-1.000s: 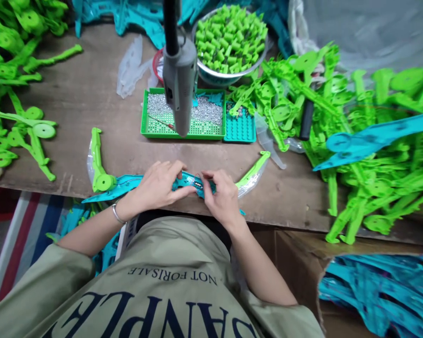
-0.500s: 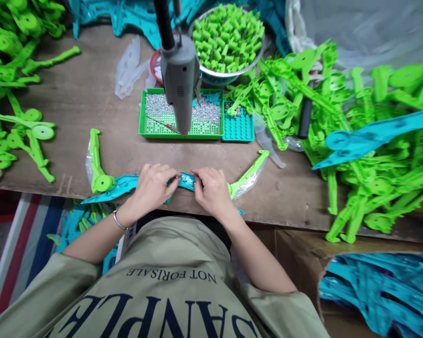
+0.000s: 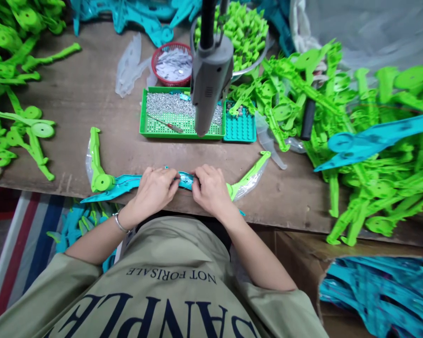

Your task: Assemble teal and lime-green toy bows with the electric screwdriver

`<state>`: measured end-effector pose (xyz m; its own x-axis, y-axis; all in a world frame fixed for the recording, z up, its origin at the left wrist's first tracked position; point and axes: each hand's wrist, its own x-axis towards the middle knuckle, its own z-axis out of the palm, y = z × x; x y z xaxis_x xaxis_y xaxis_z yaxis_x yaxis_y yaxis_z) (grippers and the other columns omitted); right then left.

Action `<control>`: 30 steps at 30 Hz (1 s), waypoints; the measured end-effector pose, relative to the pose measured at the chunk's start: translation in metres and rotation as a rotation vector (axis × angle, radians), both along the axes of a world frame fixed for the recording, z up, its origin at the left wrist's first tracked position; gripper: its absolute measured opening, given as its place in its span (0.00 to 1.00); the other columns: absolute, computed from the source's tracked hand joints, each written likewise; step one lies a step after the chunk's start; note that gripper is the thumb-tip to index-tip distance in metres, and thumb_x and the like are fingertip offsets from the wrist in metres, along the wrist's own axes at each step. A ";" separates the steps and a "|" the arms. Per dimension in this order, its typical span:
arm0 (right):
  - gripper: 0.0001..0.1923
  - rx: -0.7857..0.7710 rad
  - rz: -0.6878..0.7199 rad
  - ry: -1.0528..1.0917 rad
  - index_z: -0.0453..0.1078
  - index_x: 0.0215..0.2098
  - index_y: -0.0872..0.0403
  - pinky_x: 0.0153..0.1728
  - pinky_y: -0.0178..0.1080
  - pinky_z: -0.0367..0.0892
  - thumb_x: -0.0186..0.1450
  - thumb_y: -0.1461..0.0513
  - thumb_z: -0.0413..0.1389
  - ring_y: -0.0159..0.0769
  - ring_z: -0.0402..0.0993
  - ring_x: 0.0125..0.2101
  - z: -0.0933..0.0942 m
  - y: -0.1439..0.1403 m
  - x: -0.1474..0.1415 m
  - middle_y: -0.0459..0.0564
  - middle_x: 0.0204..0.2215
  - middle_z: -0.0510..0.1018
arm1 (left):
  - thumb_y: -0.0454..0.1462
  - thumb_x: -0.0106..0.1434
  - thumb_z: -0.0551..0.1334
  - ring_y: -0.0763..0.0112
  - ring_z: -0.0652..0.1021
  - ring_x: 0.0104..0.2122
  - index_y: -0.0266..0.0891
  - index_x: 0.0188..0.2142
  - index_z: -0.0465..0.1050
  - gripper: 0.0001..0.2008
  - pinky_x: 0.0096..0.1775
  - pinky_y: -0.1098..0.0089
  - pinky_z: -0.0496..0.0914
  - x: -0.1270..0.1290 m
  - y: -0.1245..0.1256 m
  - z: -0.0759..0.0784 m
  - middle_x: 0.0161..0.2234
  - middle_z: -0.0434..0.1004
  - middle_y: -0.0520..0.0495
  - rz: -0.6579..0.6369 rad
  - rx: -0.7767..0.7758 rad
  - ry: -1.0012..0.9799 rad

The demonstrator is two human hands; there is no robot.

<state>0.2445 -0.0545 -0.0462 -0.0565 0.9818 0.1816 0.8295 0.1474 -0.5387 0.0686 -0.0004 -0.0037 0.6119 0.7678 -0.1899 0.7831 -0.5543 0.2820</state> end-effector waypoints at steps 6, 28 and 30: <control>0.08 0.051 0.096 -0.006 0.74 0.39 0.52 0.37 0.45 0.60 0.66 0.67 0.54 0.43 0.72 0.36 0.014 -0.014 -0.002 0.51 0.35 0.78 | 0.34 0.70 0.59 0.56 0.83 0.38 0.39 0.42 0.77 0.07 0.42 0.61 0.68 0.000 0.008 -0.001 0.33 0.84 0.44 0.055 -0.059 -0.021; 0.10 0.080 -0.006 0.027 0.82 0.37 0.50 0.36 0.45 0.64 0.70 0.64 0.57 0.42 0.70 0.35 -0.014 -0.009 -0.018 0.53 0.33 0.77 | 0.37 0.70 0.62 0.64 0.80 0.35 0.43 0.39 0.84 0.10 0.36 0.66 0.67 -0.017 0.025 0.001 0.35 0.81 0.46 -0.107 -0.176 -0.064; 0.10 0.075 0.052 0.006 0.82 0.39 0.48 0.36 0.45 0.63 0.70 0.64 0.57 0.42 0.70 0.35 -0.015 -0.007 -0.013 0.52 0.33 0.78 | 0.37 0.69 0.62 0.64 0.80 0.35 0.43 0.38 0.83 0.09 0.36 0.67 0.68 -0.017 0.026 0.000 0.35 0.81 0.46 -0.103 -0.194 -0.064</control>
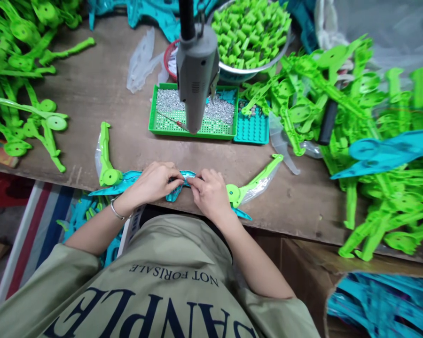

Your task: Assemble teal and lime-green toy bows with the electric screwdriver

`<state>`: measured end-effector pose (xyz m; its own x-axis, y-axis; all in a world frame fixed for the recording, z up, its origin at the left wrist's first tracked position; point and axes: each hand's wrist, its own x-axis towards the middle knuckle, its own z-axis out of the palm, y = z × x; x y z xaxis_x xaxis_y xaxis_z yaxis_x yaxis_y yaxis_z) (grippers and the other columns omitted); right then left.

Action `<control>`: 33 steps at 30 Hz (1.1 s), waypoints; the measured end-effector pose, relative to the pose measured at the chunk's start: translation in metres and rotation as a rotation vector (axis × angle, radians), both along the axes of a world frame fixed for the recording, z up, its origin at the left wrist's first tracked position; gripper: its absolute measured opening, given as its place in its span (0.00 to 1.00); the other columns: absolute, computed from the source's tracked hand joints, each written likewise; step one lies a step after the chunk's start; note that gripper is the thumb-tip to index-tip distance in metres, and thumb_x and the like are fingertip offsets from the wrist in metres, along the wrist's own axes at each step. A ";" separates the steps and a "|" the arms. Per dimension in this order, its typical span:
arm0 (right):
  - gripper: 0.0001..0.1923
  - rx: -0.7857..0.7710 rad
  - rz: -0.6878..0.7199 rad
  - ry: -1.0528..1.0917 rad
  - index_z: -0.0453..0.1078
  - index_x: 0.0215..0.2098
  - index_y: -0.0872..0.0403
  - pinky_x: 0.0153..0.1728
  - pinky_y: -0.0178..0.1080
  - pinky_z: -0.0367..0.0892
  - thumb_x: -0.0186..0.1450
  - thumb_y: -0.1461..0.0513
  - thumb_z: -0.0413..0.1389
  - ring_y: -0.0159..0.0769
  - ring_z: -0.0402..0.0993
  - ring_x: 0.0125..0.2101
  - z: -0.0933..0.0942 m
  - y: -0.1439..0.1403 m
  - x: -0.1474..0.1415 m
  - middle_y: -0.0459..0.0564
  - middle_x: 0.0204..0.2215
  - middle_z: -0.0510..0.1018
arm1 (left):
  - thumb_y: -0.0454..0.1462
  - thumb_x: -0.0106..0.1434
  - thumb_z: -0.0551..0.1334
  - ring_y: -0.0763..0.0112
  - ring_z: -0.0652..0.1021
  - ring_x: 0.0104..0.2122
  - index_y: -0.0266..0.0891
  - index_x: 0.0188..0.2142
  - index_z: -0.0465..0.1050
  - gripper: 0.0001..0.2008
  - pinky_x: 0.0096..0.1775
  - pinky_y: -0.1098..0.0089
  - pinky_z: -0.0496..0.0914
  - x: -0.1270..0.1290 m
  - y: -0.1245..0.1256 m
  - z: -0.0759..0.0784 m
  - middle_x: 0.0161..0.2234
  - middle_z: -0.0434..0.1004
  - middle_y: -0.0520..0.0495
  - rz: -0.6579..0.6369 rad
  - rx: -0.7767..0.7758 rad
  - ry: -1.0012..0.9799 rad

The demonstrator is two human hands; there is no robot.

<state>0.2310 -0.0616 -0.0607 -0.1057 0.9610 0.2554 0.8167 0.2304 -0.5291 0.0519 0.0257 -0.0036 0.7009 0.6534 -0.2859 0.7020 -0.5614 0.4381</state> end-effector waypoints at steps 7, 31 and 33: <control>0.12 0.028 0.169 0.047 0.79 0.38 0.50 0.37 0.42 0.66 0.71 0.68 0.53 0.39 0.72 0.34 0.002 0.006 0.009 0.51 0.32 0.79 | 0.29 0.65 0.63 0.65 0.80 0.35 0.41 0.38 0.80 0.08 0.35 0.68 0.67 0.002 0.000 -0.002 0.36 0.82 0.48 0.077 -0.034 -0.025; 0.15 -0.180 0.190 -0.137 0.80 0.38 0.53 0.37 0.41 0.57 0.70 0.69 0.50 0.39 0.66 0.32 0.014 0.018 -0.005 0.53 0.32 0.74 | 0.35 0.73 0.57 0.59 0.73 0.45 0.38 0.42 0.73 0.06 0.48 0.58 0.69 -0.069 -0.008 -0.014 0.47 0.76 0.41 -0.145 0.203 -0.225; 0.16 -0.196 0.194 -0.134 0.80 0.37 0.53 0.36 0.41 0.57 0.69 0.70 0.50 0.38 0.65 0.31 0.014 0.020 -0.005 0.52 0.32 0.73 | 0.35 0.73 0.58 0.58 0.73 0.47 0.38 0.43 0.72 0.05 0.48 0.58 0.68 -0.068 -0.010 -0.014 0.47 0.76 0.41 -0.185 0.219 -0.208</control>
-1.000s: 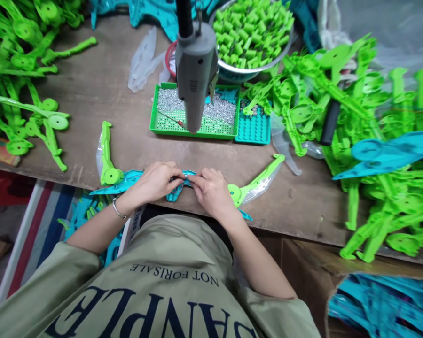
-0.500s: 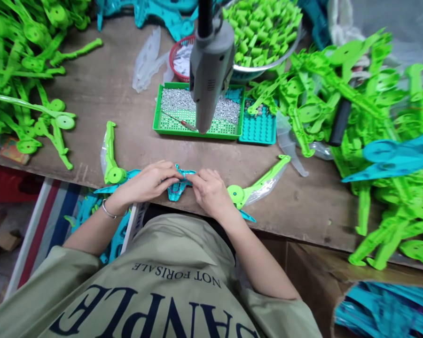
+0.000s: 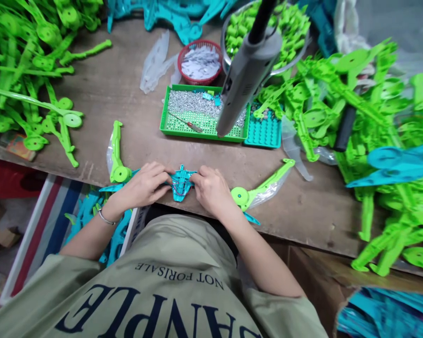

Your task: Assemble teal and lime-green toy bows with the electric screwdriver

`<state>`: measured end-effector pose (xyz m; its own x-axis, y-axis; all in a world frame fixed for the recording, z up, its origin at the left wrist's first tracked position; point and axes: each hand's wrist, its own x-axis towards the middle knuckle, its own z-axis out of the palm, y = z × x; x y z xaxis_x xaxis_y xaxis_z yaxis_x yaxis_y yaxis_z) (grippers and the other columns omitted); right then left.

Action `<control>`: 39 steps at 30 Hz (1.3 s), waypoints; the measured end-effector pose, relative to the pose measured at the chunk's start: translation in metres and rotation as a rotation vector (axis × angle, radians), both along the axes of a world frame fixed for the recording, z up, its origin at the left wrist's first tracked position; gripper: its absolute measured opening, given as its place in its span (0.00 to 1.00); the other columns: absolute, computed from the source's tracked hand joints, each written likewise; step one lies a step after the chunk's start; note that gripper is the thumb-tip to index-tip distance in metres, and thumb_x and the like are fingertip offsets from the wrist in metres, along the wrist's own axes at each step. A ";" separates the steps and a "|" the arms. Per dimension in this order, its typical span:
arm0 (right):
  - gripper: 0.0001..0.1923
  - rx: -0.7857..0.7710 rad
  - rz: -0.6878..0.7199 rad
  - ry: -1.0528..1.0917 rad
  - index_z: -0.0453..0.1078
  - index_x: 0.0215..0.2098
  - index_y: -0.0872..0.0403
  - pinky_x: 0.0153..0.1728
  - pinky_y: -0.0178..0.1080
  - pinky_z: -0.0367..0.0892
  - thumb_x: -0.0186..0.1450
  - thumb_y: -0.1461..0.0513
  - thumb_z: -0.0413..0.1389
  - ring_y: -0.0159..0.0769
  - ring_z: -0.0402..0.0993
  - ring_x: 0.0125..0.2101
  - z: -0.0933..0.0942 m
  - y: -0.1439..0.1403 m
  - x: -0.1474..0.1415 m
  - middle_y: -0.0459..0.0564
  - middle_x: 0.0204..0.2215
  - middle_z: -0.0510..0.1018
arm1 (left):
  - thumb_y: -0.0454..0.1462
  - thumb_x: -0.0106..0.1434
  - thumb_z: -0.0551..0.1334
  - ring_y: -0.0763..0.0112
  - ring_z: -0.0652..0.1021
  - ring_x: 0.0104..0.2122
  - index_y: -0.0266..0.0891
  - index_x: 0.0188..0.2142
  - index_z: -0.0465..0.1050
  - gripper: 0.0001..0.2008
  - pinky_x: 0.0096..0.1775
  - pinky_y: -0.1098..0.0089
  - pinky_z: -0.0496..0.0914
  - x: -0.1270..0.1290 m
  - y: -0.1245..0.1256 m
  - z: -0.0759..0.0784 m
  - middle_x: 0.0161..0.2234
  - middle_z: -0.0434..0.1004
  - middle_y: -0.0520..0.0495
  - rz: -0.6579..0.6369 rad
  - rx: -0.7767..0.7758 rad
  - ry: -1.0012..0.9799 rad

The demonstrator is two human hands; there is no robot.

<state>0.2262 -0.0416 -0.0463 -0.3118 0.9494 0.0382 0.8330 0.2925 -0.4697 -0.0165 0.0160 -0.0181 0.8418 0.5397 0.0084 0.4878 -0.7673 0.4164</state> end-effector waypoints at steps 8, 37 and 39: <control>0.17 0.031 0.057 0.008 0.82 0.41 0.54 0.37 0.41 0.62 0.67 0.70 0.51 0.40 0.69 0.33 0.000 -0.003 0.001 0.54 0.34 0.75 | 0.33 0.74 0.54 0.64 0.74 0.41 0.39 0.45 0.73 0.09 0.44 0.64 0.71 0.002 0.002 -0.002 0.39 0.75 0.45 -0.087 0.014 -0.150; 0.08 -0.163 -0.083 0.247 0.67 0.39 0.52 0.38 0.38 0.68 0.62 0.68 0.51 0.39 0.79 0.33 0.021 0.004 0.008 0.51 0.34 0.81 | 0.34 0.72 0.57 0.64 0.78 0.39 0.41 0.40 0.66 0.01 0.44 0.63 0.66 0.056 -0.010 -0.027 0.36 0.78 0.48 0.334 -0.107 -0.262; 0.08 -0.170 -0.071 0.264 0.66 0.39 0.52 0.39 0.39 0.69 0.62 0.67 0.53 0.39 0.79 0.35 0.025 0.002 0.009 0.51 0.35 0.82 | 0.34 0.71 0.57 0.64 0.78 0.39 0.41 0.40 0.66 0.02 0.44 0.63 0.65 0.058 -0.012 -0.030 0.36 0.78 0.48 0.380 -0.064 -0.257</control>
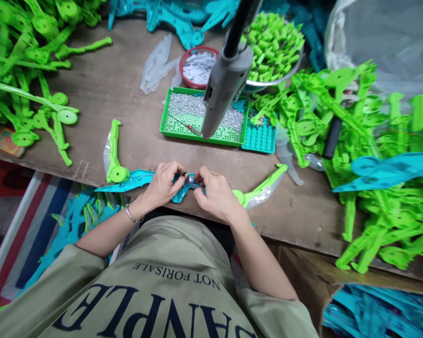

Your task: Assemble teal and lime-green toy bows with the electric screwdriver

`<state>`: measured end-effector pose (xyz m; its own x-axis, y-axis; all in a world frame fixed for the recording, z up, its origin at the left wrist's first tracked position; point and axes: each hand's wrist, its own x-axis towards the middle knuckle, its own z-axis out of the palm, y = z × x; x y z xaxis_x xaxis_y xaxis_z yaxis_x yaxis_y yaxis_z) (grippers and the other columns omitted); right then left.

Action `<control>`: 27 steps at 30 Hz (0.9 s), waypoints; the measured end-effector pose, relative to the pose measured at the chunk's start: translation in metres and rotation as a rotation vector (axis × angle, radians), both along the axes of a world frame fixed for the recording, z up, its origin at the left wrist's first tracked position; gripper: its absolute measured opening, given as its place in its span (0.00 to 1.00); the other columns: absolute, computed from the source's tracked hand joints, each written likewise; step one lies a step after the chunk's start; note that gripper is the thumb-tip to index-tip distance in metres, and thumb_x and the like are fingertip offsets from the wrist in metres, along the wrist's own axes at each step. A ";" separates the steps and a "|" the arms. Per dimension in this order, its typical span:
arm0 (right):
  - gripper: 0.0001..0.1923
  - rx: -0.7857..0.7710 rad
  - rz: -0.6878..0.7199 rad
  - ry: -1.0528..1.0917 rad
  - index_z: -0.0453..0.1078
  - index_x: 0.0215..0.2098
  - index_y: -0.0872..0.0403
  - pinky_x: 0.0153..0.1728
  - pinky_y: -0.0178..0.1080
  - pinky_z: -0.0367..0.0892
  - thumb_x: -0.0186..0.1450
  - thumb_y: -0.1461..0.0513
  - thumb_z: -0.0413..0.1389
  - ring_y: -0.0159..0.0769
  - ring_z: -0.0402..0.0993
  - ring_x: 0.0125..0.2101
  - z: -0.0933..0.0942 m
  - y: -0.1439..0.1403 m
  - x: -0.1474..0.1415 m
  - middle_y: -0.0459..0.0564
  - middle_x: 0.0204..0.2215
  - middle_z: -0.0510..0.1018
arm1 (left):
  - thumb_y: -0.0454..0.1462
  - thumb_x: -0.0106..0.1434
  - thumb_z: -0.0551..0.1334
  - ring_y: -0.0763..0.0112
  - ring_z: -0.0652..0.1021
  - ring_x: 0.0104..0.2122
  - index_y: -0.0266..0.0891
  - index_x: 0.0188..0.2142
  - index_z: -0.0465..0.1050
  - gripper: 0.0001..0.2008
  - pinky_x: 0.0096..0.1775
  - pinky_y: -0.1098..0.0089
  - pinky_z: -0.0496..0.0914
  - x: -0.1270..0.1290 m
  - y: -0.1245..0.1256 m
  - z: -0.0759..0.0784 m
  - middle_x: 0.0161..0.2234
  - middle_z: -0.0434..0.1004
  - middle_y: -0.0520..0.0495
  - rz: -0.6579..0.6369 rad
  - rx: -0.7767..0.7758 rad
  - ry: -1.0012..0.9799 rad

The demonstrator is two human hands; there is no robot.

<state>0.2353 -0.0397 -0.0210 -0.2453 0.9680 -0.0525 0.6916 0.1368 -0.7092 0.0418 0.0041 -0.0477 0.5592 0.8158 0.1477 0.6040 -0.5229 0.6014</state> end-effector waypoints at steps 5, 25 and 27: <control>0.04 0.015 -0.020 0.002 0.70 0.40 0.52 0.36 0.39 0.70 0.66 0.63 0.57 0.40 0.80 0.33 -0.005 -0.002 0.001 0.51 0.33 0.83 | 0.34 0.70 0.57 0.62 0.78 0.38 0.41 0.39 0.68 0.02 0.43 0.61 0.66 0.003 -0.007 -0.002 0.35 0.79 0.48 0.093 0.052 0.002; 0.03 0.024 -0.068 0.050 0.72 0.34 0.52 0.36 0.38 0.69 0.64 0.67 0.58 0.37 0.77 0.31 -0.026 0.006 -0.001 0.48 0.30 0.81 | 0.32 0.71 0.62 0.69 0.84 0.38 0.44 0.48 0.81 0.11 0.43 0.67 0.76 -0.015 0.007 0.003 0.39 0.86 0.49 -0.256 -0.081 -0.180; 0.06 -0.020 -0.126 0.100 0.68 0.36 0.51 0.32 0.36 0.68 0.61 0.67 0.58 0.34 0.75 0.27 -0.025 0.007 -0.001 0.46 0.29 0.80 | 0.33 0.71 0.63 0.70 0.83 0.36 0.43 0.48 0.81 0.10 0.42 0.69 0.75 -0.014 0.010 0.005 0.37 0.85 0.49 -0.321 -0.091 -0.155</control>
